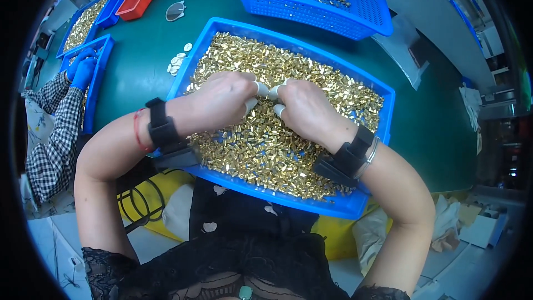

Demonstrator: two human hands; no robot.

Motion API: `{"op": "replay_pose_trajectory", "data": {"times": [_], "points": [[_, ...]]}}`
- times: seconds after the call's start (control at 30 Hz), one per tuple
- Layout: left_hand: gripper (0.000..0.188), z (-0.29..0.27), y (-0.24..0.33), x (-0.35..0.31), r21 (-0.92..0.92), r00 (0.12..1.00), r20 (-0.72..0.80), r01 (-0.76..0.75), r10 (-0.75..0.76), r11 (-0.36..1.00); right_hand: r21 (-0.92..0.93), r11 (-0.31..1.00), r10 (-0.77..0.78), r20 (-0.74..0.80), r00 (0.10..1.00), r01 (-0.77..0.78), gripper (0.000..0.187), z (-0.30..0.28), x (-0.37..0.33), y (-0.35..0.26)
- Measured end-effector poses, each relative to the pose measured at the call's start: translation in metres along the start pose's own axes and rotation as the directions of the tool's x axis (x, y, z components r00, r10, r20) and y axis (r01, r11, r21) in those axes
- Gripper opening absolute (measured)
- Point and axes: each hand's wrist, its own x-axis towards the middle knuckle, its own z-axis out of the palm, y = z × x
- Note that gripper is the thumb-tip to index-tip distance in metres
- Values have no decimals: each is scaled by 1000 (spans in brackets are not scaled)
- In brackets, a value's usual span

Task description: Sorting and inspecting small gold-colored hardware components from a tray at a manual workstation.

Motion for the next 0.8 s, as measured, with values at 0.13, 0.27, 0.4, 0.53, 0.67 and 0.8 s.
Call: {"op": "replay_pose_trajectory", "data": {"times": [0.13,0.27,0.4,0.53,0.67,0.8], "points": [[12,9,-7,11,46,999,-10,-30,30,998,-9,1000,24,-1,1000,-24,18,3,1,1],[10,6,-7,15,78,999,34,-16,14,997,22,1000,18,-42,999,-17,18,3,0,1],[8,3,-6,17,108,998,51,-42,37,993,128,990,59,-40,997,-54,14,3,2,-1],[10,-1,-4,20,98,998,41,-43,40,994,334,937,116,-12,993,-106,11,0,0,1],[10,-13,3,8,-180,989,49,149,-142,972,750,638,249,16,968,-176,10,-20,-23,2],[11,-15,23,-10,-476,913,190,407,-360,780,779,607,258,-7,966,-157,11,0,-55,13]]}}
